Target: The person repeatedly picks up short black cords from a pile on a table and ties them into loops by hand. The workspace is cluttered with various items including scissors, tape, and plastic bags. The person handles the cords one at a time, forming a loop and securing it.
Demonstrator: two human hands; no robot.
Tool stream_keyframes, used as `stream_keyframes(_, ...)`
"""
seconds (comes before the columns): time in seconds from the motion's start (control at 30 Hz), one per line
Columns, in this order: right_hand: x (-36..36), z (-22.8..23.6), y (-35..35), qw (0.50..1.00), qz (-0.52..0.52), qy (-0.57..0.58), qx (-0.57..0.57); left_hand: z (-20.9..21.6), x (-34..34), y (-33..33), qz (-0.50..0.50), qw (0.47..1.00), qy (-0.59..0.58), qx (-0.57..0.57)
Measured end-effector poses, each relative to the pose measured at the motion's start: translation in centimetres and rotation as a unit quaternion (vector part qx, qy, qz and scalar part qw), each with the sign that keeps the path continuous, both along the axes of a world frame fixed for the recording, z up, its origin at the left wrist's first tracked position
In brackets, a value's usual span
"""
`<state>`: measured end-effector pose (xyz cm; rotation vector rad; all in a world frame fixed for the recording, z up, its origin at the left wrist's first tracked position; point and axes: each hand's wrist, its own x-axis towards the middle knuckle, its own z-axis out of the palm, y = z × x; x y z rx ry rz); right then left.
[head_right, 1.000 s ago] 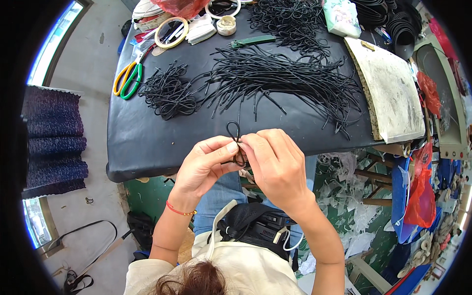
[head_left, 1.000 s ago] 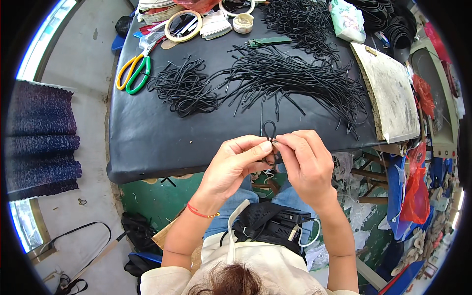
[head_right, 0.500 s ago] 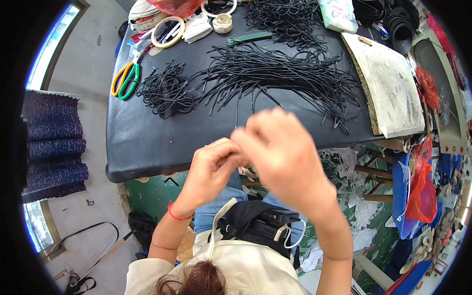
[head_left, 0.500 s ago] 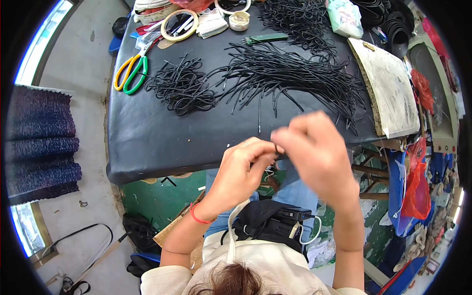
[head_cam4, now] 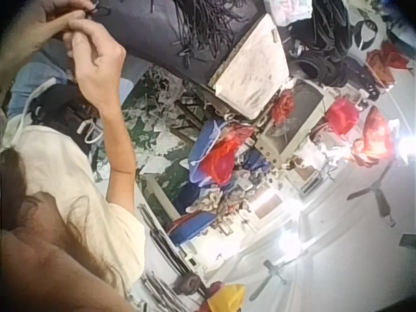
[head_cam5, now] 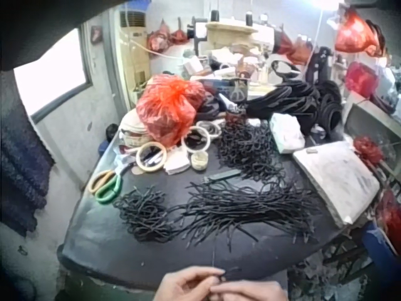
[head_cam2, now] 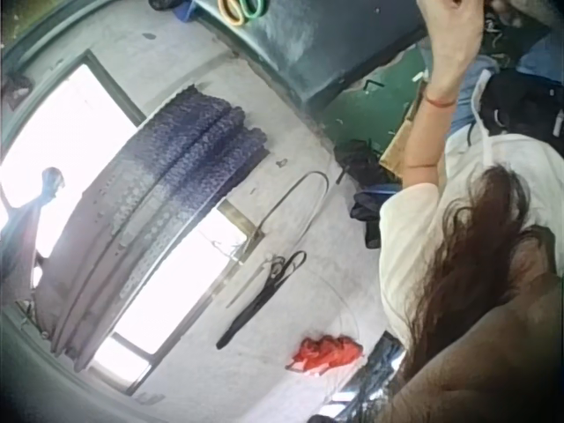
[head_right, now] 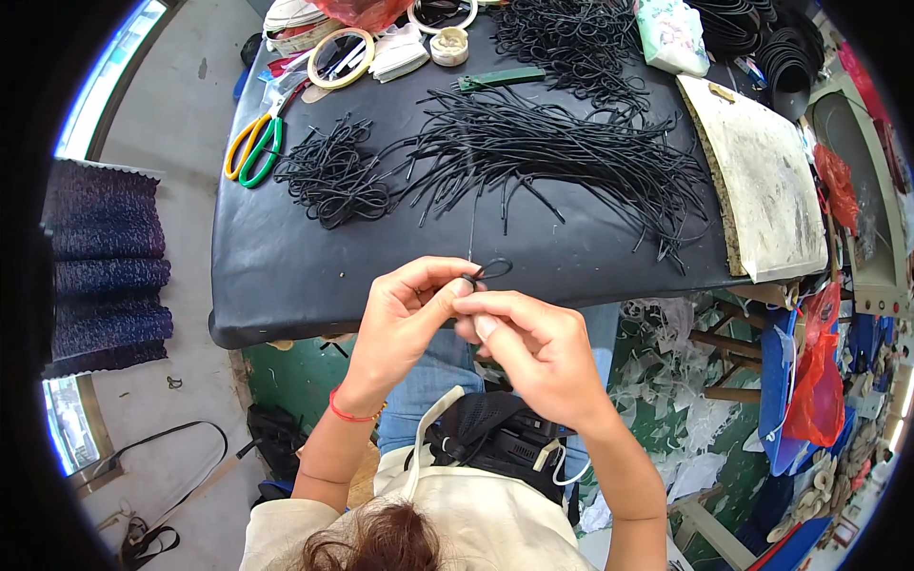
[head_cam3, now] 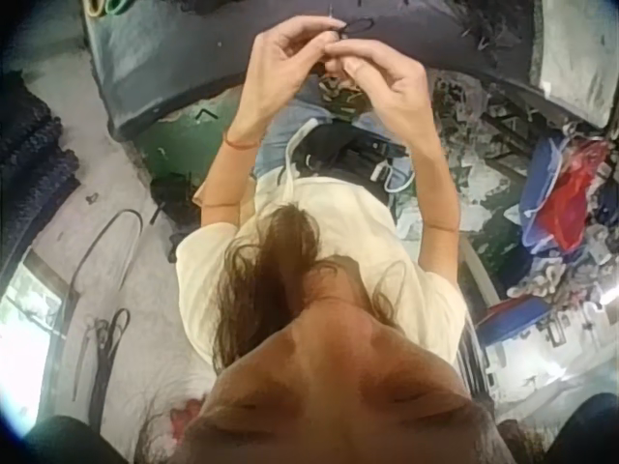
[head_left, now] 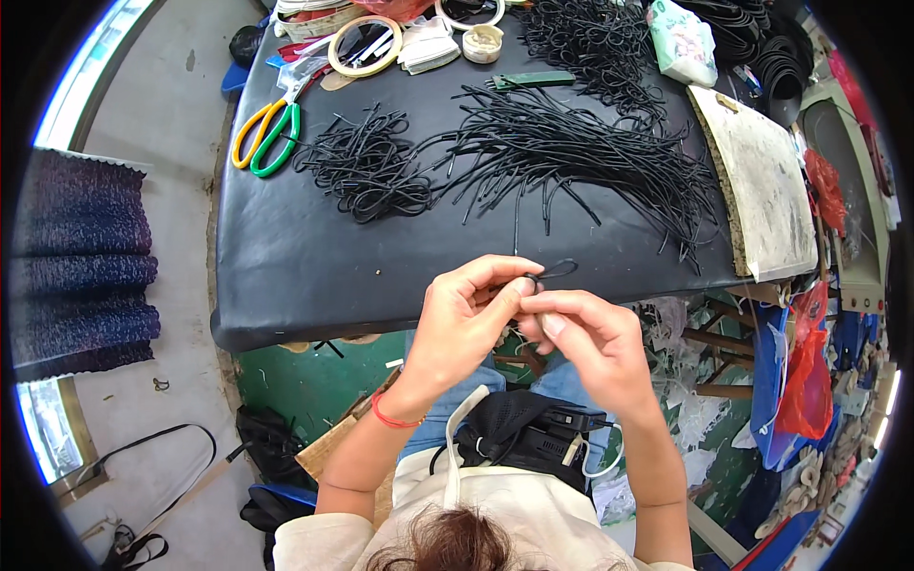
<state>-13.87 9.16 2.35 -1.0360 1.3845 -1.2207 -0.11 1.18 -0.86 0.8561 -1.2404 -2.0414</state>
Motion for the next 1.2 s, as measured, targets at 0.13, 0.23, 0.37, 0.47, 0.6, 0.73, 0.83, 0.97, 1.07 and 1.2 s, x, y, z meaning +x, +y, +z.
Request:
stream_keyframes(0.13, 0.1, 0.2, -0.2, 0.996, -0.014, -0.088, 0.012, 0.3, 0.0, 0.1, 0.014, 1.000, 0.025, 0.009)
stream_keyframes(0.23, 0.5, -0.5, -0.4, 0.996, -0.088, -0.024, -0.009, 0.5, -0.3, 0.6, 0.056, 0.998, 0.028, 0.002)
stream_keyframes(0.37, 0.7, -1.0, -0.4, 0.991, -0.137, -0.008, -0.001, 0.7, -1.0, 1.5, 0.117, 0.992, 0.033, -0.019)
stream_keyframes(0.47, 1.0, -0.9, -0.6, 0.989, -0.147, -0.013, 0.011, 0.1, -1.6, 2.6, 0.165, 0.978, -0.015, -0.129)
stream_keyframes(0.6, 1.2, -0.8, -0.8, 0.989, -0.143, -0.028, 0.010, -0.1, -1.8, 2.7, 0.194, 0.975, 0.027, -0.105)
stream_keyframes(0.73, 1.7, -0.7, -1.1, 0.982, -0.172, -0.081, -0.006, 0.3, -1.8, 2.4, 0.178, 0.978, 0.032, -0.103)
stream_keyframes(0.83, 1.2, -0.9, -1.4, 0.978, -0.176, -0.106, -0.023, 0.6, -1.5, 2.1, 0.160, 0.981, 0.011, -0.111)
stream_keyframes(0.97, -0.7, -1.5, -1.4, 0.997, -0.070, 0.013, -0.009, 1.1, -0.6, 1.5, 0.083, 0.977, -0.076, -0.181)
stream_keyframes(1.07, -0.9, -1.6, -1.3, 0.997, -0.061, -0.015, -0.040, 1.6, -0.2, 1.3, 0.017, 0.972, -0.104, -0.209)
stream_keyframes(1.2, -0.5, -1.2, -1.7, 0.984, -0.151, -0.096, 0.016, 2.2, -0.1, 1.1, -0.029, 0.992, -0.064, -0.109)
